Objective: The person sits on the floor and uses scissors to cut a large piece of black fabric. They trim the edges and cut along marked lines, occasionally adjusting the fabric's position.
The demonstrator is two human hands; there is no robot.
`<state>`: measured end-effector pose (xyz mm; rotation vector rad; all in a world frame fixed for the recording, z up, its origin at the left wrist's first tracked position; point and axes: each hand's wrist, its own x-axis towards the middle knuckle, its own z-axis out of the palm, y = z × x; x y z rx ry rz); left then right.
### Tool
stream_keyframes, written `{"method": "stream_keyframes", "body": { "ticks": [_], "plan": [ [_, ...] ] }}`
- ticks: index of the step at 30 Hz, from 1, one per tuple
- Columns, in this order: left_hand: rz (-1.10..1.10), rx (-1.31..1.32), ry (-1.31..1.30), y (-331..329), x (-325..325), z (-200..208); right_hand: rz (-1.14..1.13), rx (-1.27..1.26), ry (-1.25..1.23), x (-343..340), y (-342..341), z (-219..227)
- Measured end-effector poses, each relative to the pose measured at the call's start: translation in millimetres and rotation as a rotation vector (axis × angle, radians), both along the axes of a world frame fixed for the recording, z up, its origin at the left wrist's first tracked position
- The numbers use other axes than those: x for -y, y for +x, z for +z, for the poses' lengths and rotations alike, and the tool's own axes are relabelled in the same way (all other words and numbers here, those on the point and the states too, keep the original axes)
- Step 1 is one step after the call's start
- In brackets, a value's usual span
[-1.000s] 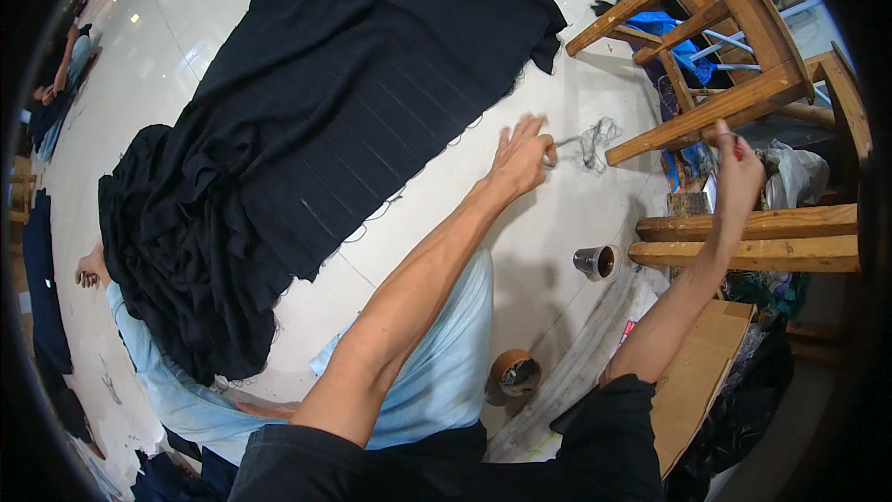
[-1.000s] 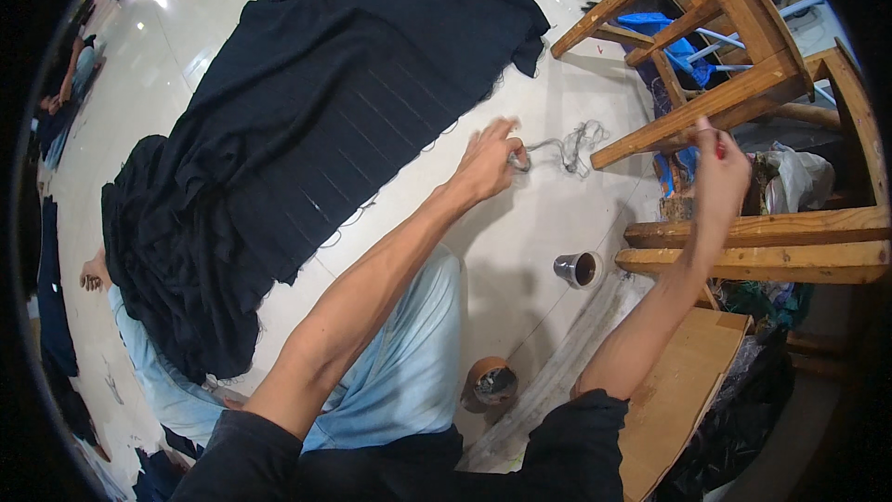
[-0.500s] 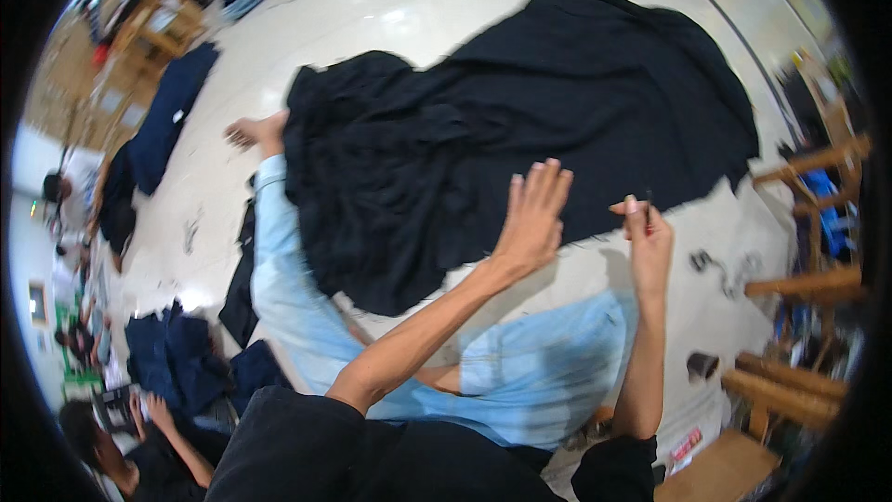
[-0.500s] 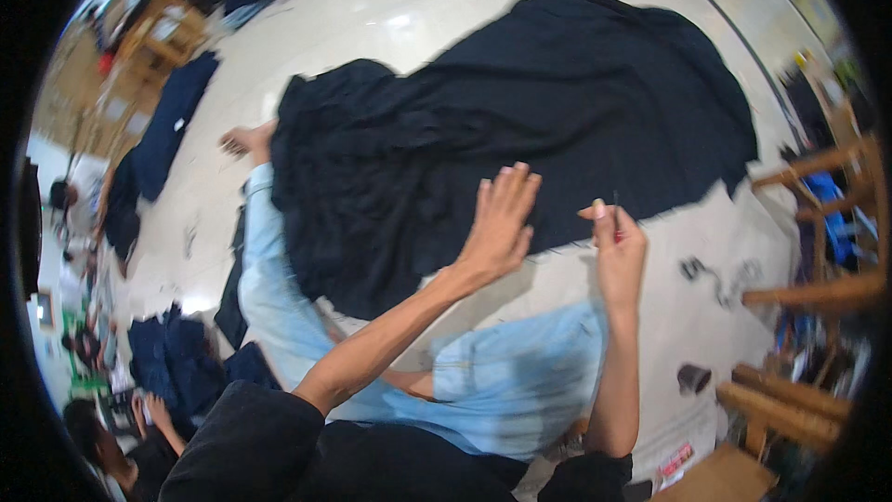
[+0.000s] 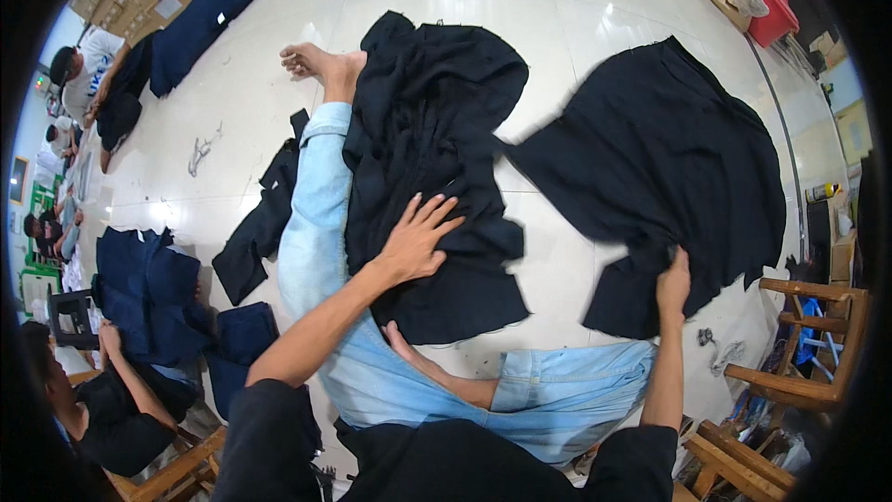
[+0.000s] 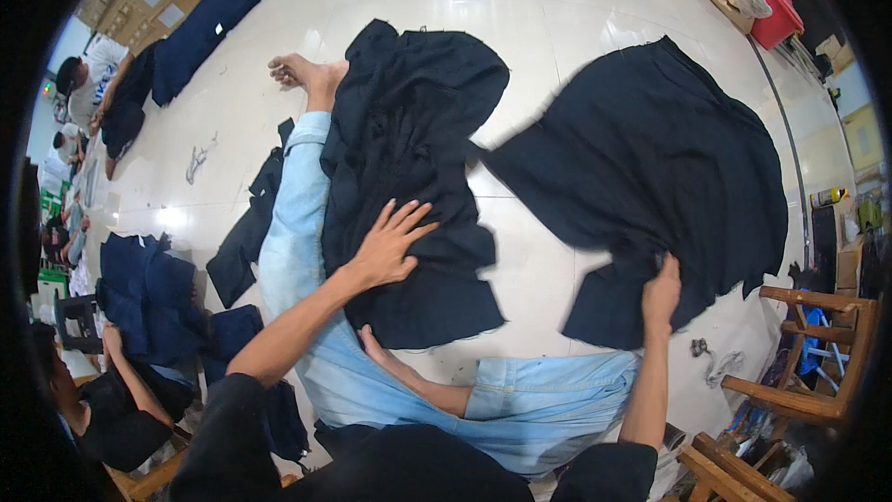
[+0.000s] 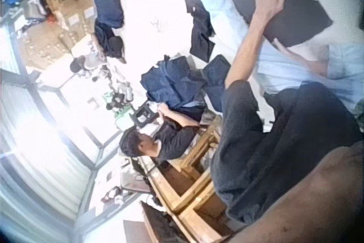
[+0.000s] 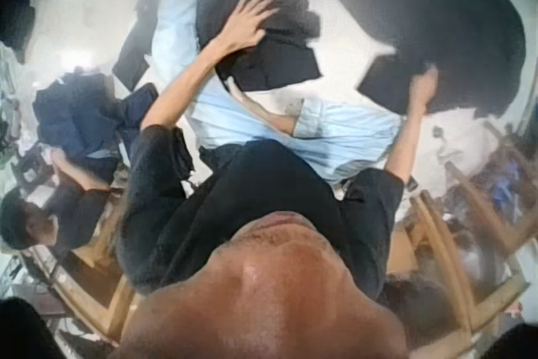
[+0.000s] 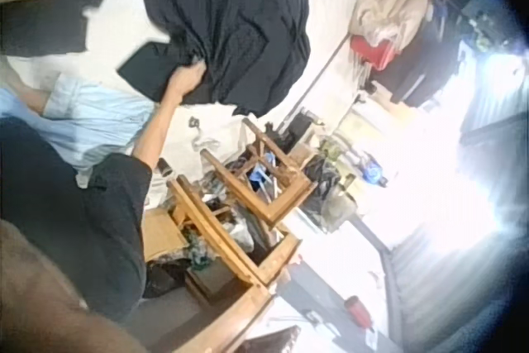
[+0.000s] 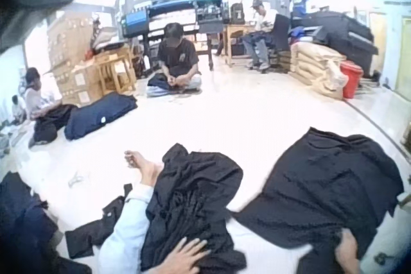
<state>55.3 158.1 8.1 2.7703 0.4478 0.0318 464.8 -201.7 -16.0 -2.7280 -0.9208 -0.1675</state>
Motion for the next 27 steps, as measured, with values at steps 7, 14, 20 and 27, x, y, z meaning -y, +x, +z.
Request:
{"method": "stream_keyframes", "body": {
  "ticks": [7,14,20,27],
  "plan": [
    [-0.007,0.156,-0.31,20.8,3.9,74.2,-0.022,0.039,0.241,-31.3,-25.7,53.4],
    [-0.193,0.361,-0.256,159.2,23.3,11.8,0.596,-0.243,0.232,-167.1,-103.4,41.4],
    [-0.063,0.183,0.052,139.0,37.1,-43.9,0.351,0.02,0.167,-99.4,-49.3,-9.4],
    [0.127,0.206,0.038,124.5,38.4,-35.2,0.24,0.004,0.322,-102.2,-59.5,-6.8]
  ]
}}
